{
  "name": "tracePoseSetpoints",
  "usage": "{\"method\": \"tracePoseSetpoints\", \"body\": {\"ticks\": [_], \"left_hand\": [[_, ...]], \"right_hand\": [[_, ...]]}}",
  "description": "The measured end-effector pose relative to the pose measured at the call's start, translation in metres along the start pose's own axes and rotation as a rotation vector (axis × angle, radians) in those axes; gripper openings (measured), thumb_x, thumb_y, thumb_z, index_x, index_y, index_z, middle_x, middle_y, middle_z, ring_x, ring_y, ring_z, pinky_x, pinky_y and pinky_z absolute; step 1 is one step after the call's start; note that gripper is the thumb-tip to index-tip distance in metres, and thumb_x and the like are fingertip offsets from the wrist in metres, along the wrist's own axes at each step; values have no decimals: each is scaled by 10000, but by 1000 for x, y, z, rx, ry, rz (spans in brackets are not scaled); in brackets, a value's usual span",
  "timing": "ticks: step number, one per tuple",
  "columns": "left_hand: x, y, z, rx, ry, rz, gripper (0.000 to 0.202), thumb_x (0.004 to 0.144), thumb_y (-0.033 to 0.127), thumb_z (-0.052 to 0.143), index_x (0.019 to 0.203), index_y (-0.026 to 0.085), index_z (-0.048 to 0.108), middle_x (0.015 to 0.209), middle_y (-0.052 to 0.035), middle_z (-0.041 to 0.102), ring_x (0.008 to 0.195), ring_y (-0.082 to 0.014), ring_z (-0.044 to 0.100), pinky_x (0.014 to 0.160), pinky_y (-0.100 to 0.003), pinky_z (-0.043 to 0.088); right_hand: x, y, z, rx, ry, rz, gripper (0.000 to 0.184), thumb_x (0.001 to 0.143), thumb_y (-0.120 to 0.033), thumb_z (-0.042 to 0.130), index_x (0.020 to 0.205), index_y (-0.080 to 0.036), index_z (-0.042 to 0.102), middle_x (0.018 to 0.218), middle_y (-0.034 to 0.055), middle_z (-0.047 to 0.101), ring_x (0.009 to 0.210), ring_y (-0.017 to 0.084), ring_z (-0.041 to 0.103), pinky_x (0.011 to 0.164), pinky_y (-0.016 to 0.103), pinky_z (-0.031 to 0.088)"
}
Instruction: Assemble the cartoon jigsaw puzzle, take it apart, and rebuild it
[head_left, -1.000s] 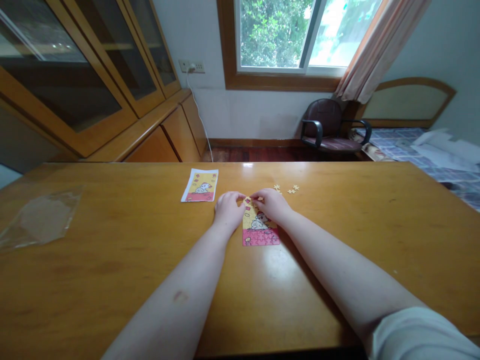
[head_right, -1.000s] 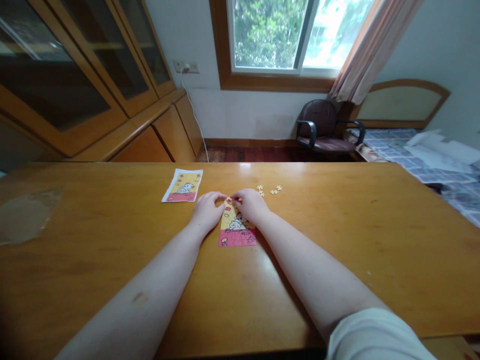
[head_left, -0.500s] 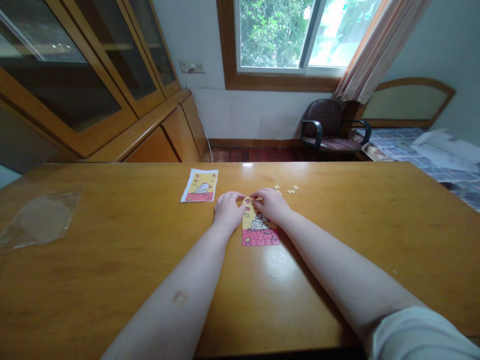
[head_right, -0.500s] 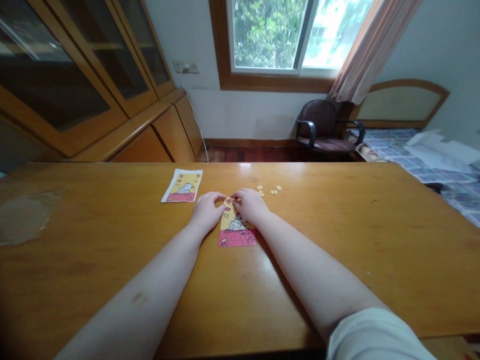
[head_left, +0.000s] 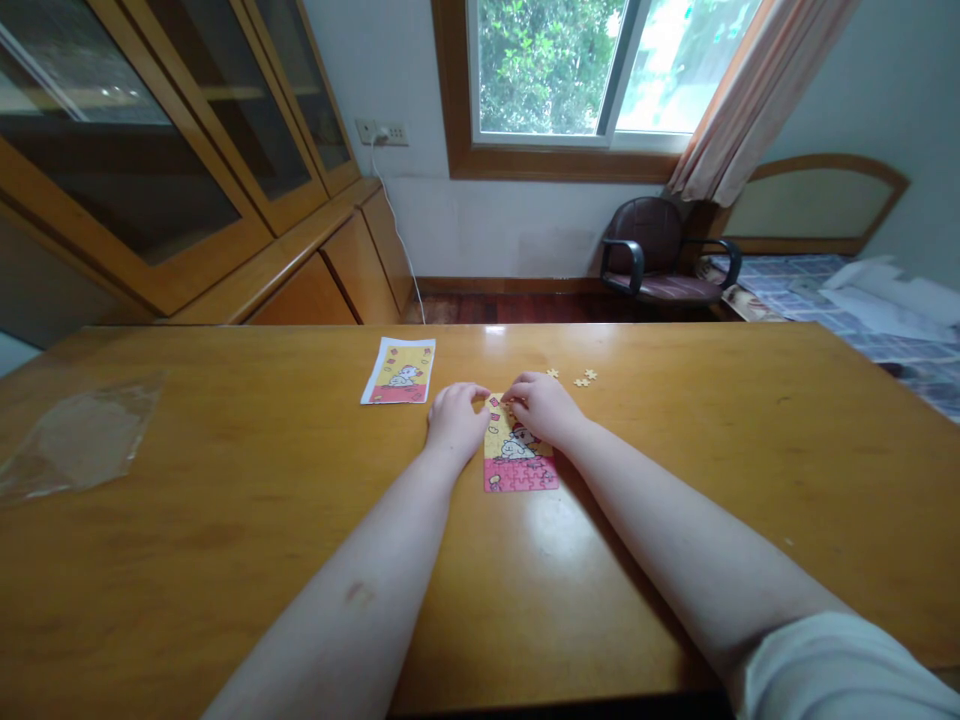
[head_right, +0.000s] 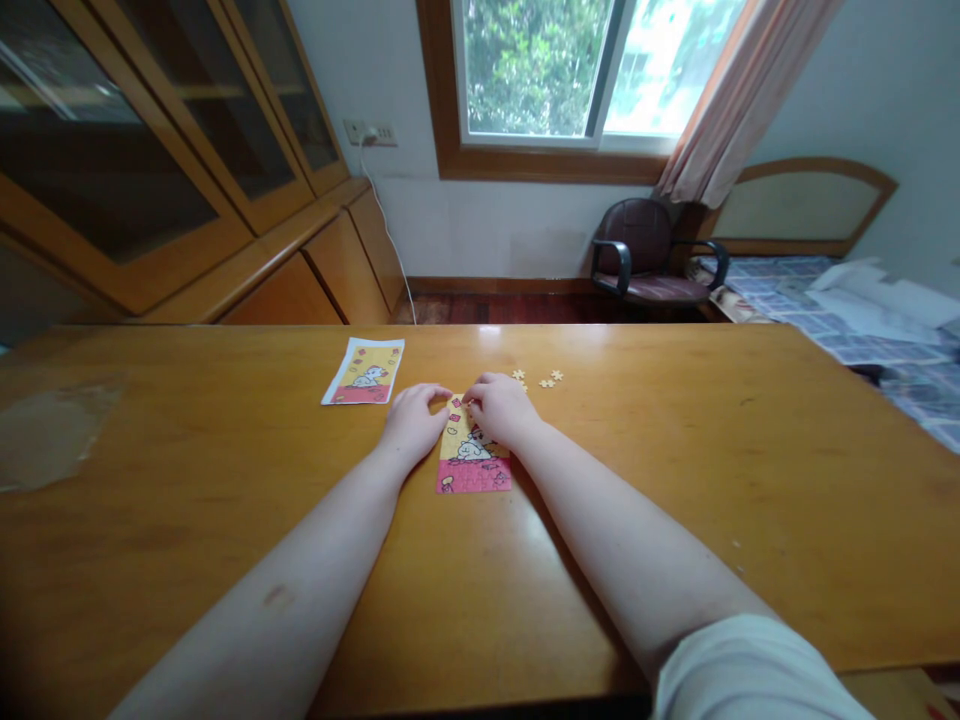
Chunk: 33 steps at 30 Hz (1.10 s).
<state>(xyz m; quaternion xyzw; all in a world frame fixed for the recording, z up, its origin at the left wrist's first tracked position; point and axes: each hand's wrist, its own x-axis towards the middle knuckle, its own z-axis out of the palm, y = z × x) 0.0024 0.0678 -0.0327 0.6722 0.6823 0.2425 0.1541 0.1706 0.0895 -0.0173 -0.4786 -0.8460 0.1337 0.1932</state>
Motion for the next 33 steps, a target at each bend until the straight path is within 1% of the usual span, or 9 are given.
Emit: {"method": "tracePoseSetpoints", "body": {"ticks": [9,15,19,21,23,24,26,29,33], "left_hand": [[0,-2,2,11,12,8,261,773,228,554,998,242,686,1119,-35,672,1111,-236,553,1032,-378,399],[1,-2,2,37,-8,1,286,772,245,573,1029,241,697,1193,-50,646,1170,-243,523,1059,-384,378],[2,-2,2,44,-16,-4,289,777,264,566,1032,248,703,1197,-41,643,1178,-242,517,1065,-376,371],[1,-2,2,44,-13,-4,292,777,264,563,1032,250,704,1200,-37,643,1179,-244,515,1064,-378,371],[1,-1,1,39,-9,-3,296,775,253,558,1033,253,703,1199,-34,645,1172,-244,519,1062,-381,373],[0,-1,1,36,-9,-3,298,775,246,556,1033,253,703,1196,-34,647,1168,-243,522,1062,-382,374],[0,-1,0,32,-11,-2,298,777,239,551,1033,253,702,1186,-35,651,1163,-242,525,1061,-383,375],[0,-1,1,31,-15,-3,297,779,242,551,1035,250,701,1191,-36,648,1169,-246,520,1063,-390,372],[0,-2,1,21,-16,2,288,780,256,558,1032,250,699,1192,-37,647,1168,-246,520,1064,-392,370]], "right_hand": [[1,-1,2,-14,-66,-15,264,831,-147,533,937,-239,757,966,51,669,913,181,603,884,280,423],[0,-1,6,-7,-54,-65,249,832,-158,541,938,-230,754,961,53,670,912,180,606,871,275,430],[1,1,0,-9,-54,-51,231,837,-169,552,950,-219,746,973,61,677,915,185,615,882,286,436],[3,9,-10,6,-2,12,231,846,-167,541,961,-212,736,1000,67,681,936,187,618,895,294,437],[6,24,-22,37,96,165,225,856,-172,532,960,-214,727,1018,70,685,964,192,616,882,298,448],[7,32,-28,50,106,240,222,851,-174,540,972,-215,722,1018,73,689,954,193,619,864,297,454],[8,49,-39,38,49,380,182,822,-198,586,939,-205,724,929,71,706,833,193,634,770,292,468],[7,64,-46,10,-54,481,104,766,-230,654,830,-191,727,836,68,713,735,188,631,670,273,452],[6,60,-43,-74,-79,541,170,766,-357,675,799,-197,725,805,92,713,717,207,638,667,293,452]]}}
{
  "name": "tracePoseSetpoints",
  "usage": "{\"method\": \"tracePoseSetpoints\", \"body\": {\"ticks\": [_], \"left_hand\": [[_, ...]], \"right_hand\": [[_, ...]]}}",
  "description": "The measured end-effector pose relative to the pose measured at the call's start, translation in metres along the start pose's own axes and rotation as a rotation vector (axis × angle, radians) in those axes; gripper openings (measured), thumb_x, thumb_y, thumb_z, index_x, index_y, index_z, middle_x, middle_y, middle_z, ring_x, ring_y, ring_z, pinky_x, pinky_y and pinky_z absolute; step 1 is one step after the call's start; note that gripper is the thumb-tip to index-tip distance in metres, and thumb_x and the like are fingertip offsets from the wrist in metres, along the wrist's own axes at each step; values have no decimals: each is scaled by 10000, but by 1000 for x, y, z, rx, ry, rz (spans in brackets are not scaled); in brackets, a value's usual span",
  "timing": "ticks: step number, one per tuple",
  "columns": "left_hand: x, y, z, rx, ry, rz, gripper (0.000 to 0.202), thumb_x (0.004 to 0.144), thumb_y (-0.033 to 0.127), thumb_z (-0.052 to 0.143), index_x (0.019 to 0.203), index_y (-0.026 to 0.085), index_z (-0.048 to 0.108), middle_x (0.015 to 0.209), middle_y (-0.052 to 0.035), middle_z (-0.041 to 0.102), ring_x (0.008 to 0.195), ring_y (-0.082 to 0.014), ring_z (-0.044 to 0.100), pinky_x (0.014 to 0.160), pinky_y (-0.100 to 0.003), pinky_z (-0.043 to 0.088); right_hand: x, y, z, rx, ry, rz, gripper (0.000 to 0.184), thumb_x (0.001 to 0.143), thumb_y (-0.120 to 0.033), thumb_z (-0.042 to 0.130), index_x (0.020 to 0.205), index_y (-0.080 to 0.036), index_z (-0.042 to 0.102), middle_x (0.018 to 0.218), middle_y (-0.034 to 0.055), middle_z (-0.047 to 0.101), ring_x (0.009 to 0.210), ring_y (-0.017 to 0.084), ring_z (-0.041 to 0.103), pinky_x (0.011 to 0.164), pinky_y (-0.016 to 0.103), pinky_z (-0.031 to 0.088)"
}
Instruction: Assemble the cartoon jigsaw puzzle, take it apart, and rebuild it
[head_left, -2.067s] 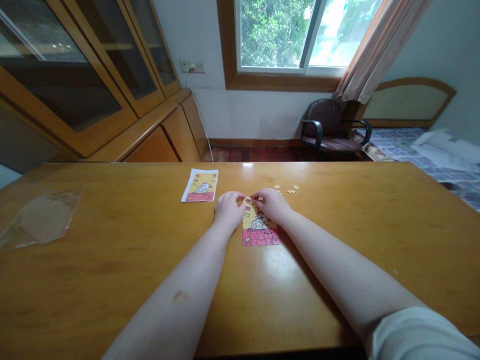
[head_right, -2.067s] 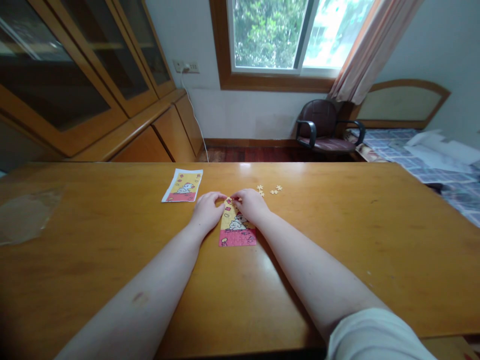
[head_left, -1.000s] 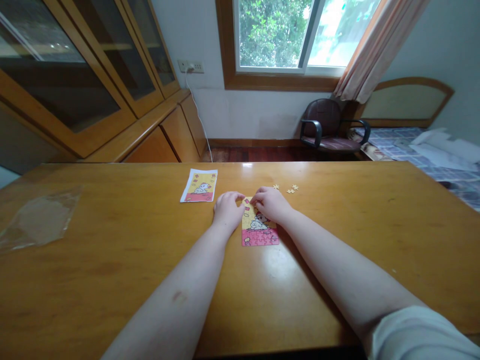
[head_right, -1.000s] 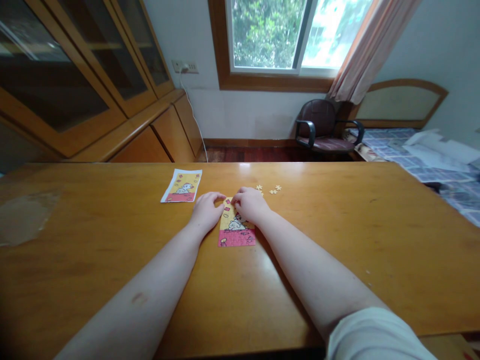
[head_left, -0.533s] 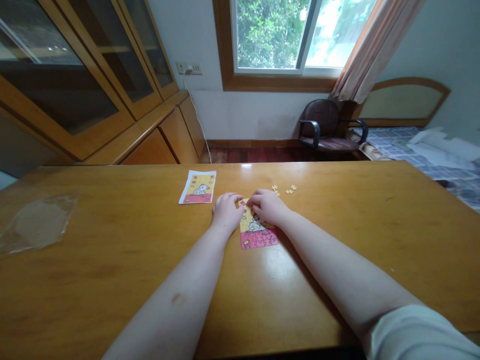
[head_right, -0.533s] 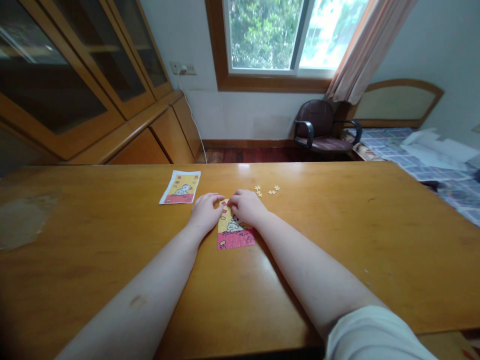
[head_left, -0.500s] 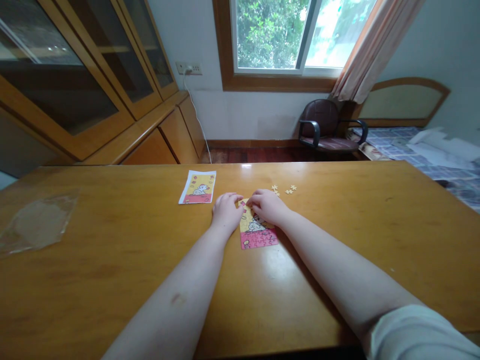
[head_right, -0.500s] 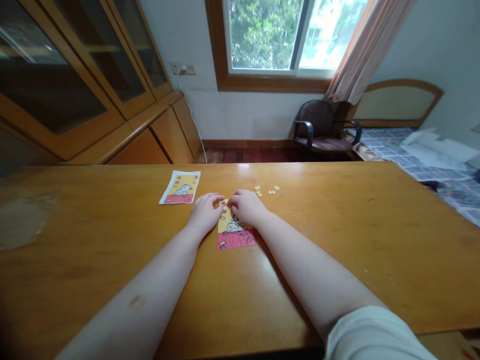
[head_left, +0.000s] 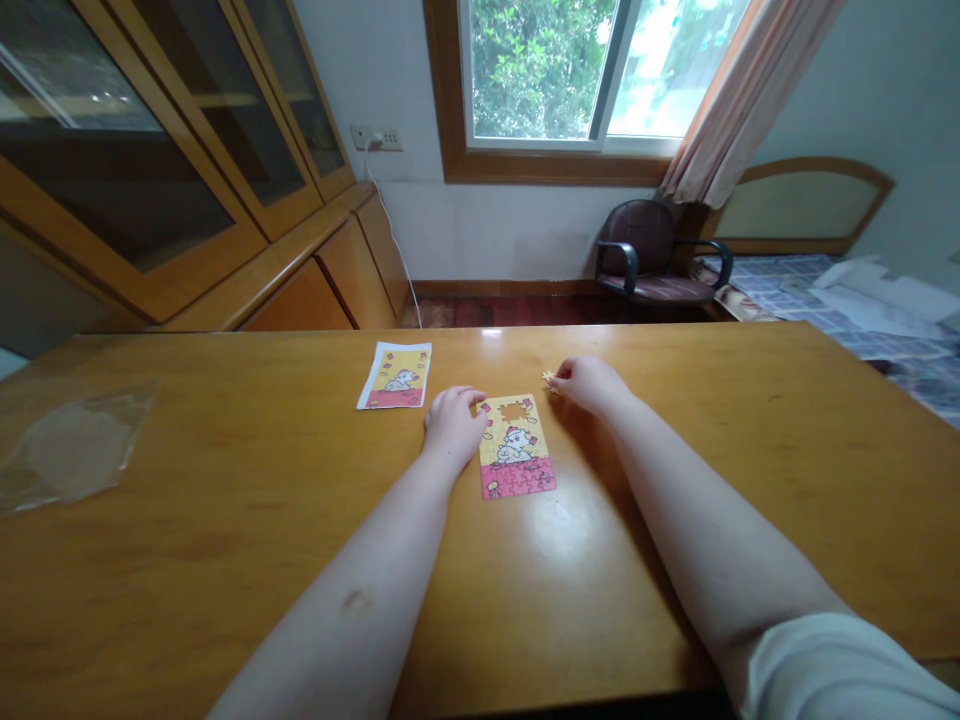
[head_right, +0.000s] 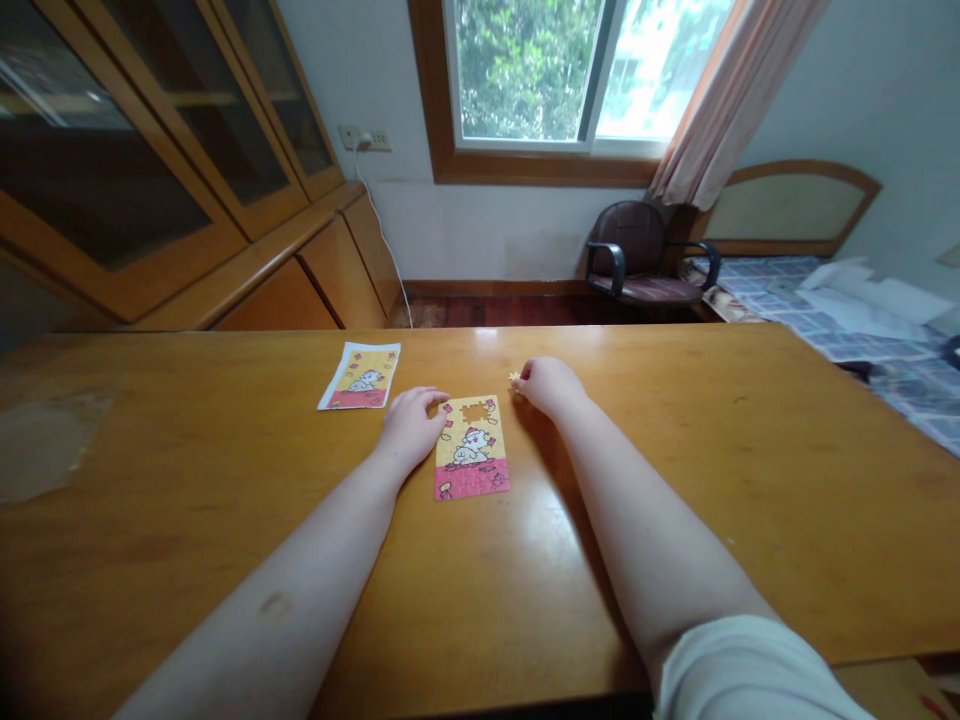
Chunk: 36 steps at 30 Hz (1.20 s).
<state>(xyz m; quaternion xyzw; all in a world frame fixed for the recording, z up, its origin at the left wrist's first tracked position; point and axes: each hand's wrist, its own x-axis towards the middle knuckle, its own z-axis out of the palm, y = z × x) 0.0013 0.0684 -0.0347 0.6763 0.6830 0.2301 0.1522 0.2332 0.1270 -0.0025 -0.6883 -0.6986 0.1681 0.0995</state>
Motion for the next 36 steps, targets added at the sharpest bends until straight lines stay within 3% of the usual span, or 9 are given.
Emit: {"method": "tracePoseSetpoints", "body": {"ticks": [4,13,21,28,36], "left_hand": [[-1,2,-1,-2,0,-8,290,779,245,553,1030,249,698,1191,-34,648,1167,-242,521,1063,-382,370],[0,2,-1,14,-6,-10,279,787,248,563,1030,247,700,1184,-32,651,1165,-239,523,1062,-382,377],[0,2,-1,8,2,-11,275,785,246,568,1027,254,699,1172,-31,652,1154,-239,529,1053,-378,385],[0,1,-1,12,-4,-2,289,783,238,558,1036,243,699,1175,-34,652,1156,-239,527,1058,-383,378],[0,1,0,7,14,1,271,785,242,567,1019,250,702,1164,-31,659,1152,-238,530,1058,-381,377]], "right_hand": [[-6,-11,4,-81,-25,-5,157,730,-333,707,796,-193,734,853,117,715,775,239,649,666,300,445],[-10,-15,0,-78,-219,-43,159,716,-292,721,826,-177,731,792,53,721,693,175,633,600,242,411],[-5,-12,6,45,-183,-77,172,670,-182,730,840,-175,707,804,36,712,703,156,620,594,226,412],[-7,-15,0,190,-135,-138,77,755,-222,675,789,-178,729,801,48,724,690,153,612,604,240,422],[-18,-31,2,196,-269,-319,129,776,-216,669,861,-212,766,843,20,734,747,152,619,655,236,422]]}}
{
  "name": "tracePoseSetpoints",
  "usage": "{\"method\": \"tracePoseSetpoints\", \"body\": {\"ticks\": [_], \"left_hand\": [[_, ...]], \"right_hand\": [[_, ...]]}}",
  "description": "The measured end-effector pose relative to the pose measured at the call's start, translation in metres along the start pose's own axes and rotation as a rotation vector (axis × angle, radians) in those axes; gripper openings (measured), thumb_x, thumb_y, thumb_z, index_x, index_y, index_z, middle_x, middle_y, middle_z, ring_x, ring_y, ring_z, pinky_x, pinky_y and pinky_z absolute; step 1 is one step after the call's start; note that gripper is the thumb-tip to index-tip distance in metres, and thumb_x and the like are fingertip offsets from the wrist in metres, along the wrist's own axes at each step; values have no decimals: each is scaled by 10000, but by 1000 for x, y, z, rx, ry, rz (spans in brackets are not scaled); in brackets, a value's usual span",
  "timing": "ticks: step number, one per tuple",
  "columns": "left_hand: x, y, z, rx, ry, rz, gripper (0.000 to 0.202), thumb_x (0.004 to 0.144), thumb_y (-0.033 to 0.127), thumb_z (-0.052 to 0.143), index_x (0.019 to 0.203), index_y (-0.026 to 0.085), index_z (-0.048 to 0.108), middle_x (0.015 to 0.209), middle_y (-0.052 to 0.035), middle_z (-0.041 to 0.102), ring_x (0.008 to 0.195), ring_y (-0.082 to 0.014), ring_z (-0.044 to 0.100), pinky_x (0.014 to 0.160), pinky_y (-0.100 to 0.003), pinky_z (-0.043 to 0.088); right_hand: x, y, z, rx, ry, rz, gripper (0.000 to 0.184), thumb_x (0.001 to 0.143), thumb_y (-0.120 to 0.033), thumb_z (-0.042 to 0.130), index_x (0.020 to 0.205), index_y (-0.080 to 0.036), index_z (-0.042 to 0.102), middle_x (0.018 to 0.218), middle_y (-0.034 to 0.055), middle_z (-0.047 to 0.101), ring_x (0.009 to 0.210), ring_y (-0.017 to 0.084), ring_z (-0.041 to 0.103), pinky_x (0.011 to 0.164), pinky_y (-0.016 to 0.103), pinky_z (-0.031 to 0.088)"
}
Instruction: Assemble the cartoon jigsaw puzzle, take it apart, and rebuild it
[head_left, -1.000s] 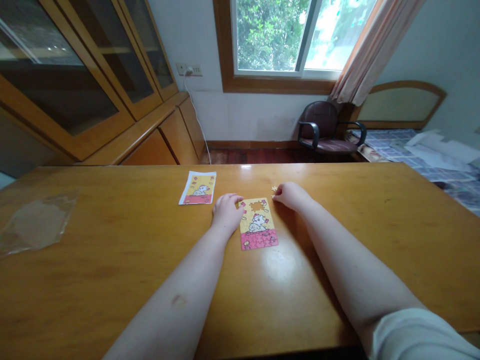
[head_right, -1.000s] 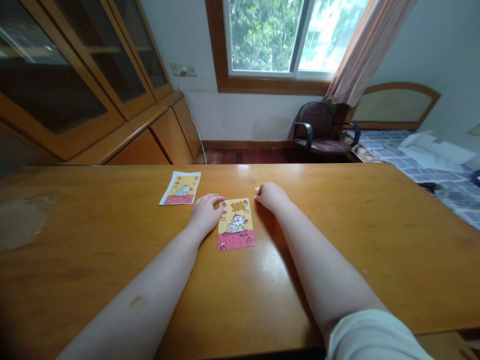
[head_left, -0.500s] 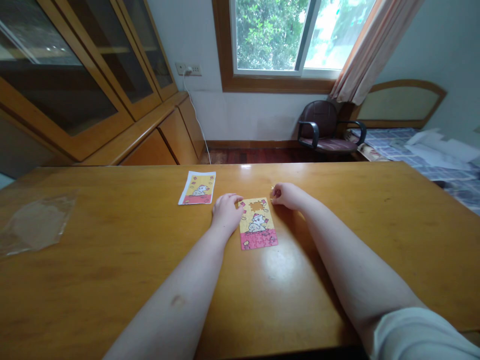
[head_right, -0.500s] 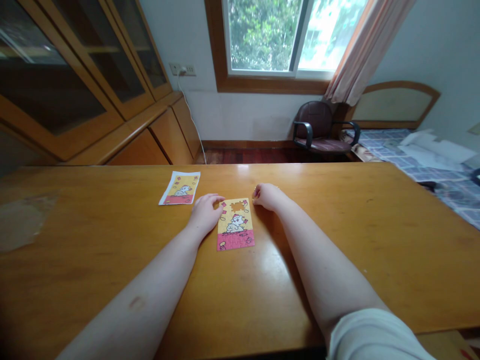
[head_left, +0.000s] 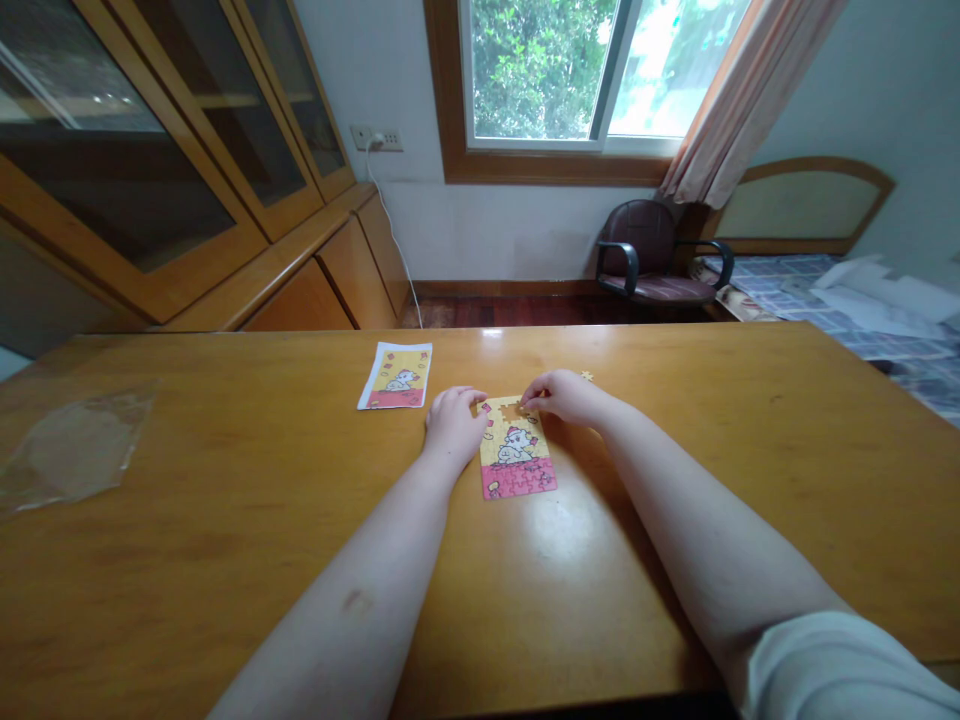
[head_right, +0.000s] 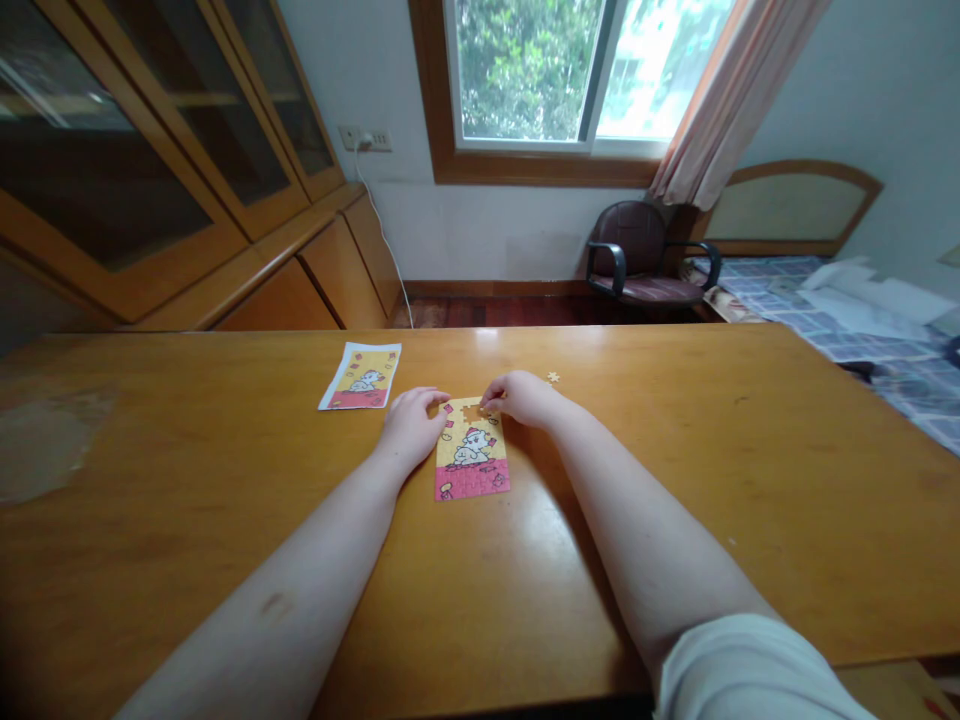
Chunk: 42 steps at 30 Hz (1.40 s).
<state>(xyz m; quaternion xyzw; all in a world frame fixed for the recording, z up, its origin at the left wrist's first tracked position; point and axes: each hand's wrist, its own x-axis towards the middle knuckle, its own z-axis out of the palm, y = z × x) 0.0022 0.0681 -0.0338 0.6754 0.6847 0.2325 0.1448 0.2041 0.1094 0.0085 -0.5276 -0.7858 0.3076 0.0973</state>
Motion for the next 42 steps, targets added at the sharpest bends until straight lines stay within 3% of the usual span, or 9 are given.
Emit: {"method": "tracePoseSetpoints", "body": {"ticks": [10,23,31,42], "left_hand": [[0,1,0,5,-4,-4,283,770,239,576,1024,243,699,1159,-32,659,1156,-236,529,1058,-369,380],[1,-1,1,3,-1,3,276,776,246,565,1019,251,696,1168,-28,658,1152,-236,526,1058,-372,375],[0,0,0,-2,0,-1,286,773,233,560,1024,256,695,1176,-28,654,1150,-235,529,1058,-378,376],[-1,2,-1,1,-12,-7,289,774,234,562,1029,243,698,1166,-31,657,1151,-238,528,1061,-379,378]], "right_hand": [[4,1,12,-72,-31,-74,186,795,-245,639,922,-226,775,805,19,727,666,136,584,633,231,399],[2,-4,12,-109,5,-101,147,800,-216,641,881,-201,763,869,38,720,742,147,601,672,230,415],[3,5,6,-45,-18,-33,150,708,-219,720,855,-194,734,815,15,711,693,136,600,618,223,407],[3,6,9,-44,-12,-27,101,712,-214,704,811,-196,714,792,2,710,682,129,601,610,221,405]]}}
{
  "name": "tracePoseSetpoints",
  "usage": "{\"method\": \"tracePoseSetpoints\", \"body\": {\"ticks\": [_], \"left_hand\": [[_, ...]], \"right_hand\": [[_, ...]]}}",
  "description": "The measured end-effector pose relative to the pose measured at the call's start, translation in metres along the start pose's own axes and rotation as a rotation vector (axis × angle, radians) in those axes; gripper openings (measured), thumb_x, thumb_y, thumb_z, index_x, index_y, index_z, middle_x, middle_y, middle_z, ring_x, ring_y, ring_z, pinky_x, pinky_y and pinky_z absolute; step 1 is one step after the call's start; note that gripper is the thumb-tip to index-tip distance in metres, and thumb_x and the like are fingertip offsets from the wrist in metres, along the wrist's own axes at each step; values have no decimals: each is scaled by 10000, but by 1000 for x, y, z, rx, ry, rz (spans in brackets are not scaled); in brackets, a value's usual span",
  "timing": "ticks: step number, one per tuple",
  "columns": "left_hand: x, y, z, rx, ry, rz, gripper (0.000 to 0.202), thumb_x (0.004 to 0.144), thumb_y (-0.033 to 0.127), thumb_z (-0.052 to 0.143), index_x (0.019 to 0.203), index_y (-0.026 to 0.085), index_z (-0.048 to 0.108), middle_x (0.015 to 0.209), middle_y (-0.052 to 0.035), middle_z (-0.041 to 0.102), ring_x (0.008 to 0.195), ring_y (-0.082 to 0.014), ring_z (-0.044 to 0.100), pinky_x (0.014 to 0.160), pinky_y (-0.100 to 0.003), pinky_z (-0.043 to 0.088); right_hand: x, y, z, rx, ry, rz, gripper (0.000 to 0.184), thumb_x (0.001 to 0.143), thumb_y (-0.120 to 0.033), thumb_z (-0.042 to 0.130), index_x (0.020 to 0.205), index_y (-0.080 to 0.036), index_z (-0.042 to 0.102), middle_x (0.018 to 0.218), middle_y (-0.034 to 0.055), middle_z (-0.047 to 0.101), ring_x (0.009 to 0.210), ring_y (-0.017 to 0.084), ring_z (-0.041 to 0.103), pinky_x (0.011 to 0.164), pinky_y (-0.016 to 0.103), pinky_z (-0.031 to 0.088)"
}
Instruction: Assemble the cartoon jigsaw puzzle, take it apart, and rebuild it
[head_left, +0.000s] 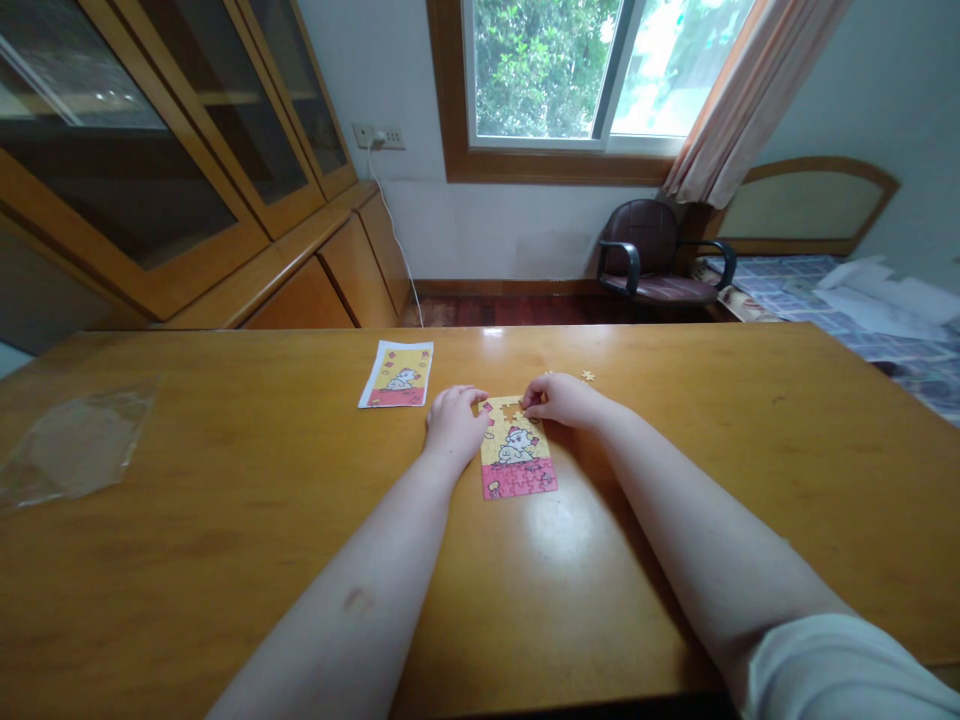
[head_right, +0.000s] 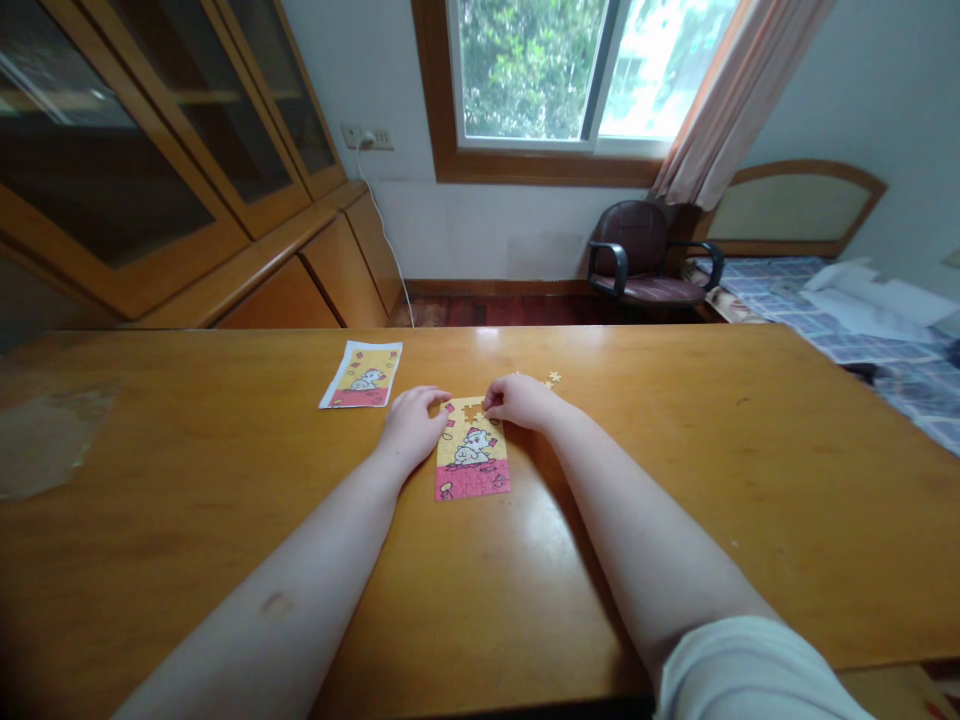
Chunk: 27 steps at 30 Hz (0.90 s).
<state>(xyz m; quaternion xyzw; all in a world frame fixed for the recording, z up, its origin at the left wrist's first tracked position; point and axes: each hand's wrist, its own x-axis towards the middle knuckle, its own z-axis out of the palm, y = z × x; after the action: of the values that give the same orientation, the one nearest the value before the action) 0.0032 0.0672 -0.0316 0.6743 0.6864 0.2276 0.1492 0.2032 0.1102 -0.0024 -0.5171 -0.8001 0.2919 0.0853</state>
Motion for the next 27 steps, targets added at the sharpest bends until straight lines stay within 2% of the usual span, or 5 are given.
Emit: {"method": "tracePoseSetpoints", "body": {"ticks": [6,20,27], "left_hand": [[0,-1,1,-3,7,4,274,778,237,566,1018,252,697,1168,-30,658,1150,-238,529,1055,-378,382],[1,-2,1,2,7,9,278,777,242,562,1019,252,699,1165,-29,660,1150,-237,530,1057,-377,379],[1,-1,1,8,9,6,276,778,242,564,1018,250,700,1176,-36,655,1167,-234,524,1057,-370,383]], "right_hand": [[-2,-4,-1,-25,0,-9,60,726,-203,680,780,-197,706,784,6,708,684,134,600,611,220,403],[0,-6,6,-72,113,31,61,729,-250,684,761,-197,681,758,11,692,666,130,577,582,224,371],[1,-10,11,-113,137,42,157,739,-354,700,746,-202,659,759,20,690,667,141,572,563,235,355]]}}
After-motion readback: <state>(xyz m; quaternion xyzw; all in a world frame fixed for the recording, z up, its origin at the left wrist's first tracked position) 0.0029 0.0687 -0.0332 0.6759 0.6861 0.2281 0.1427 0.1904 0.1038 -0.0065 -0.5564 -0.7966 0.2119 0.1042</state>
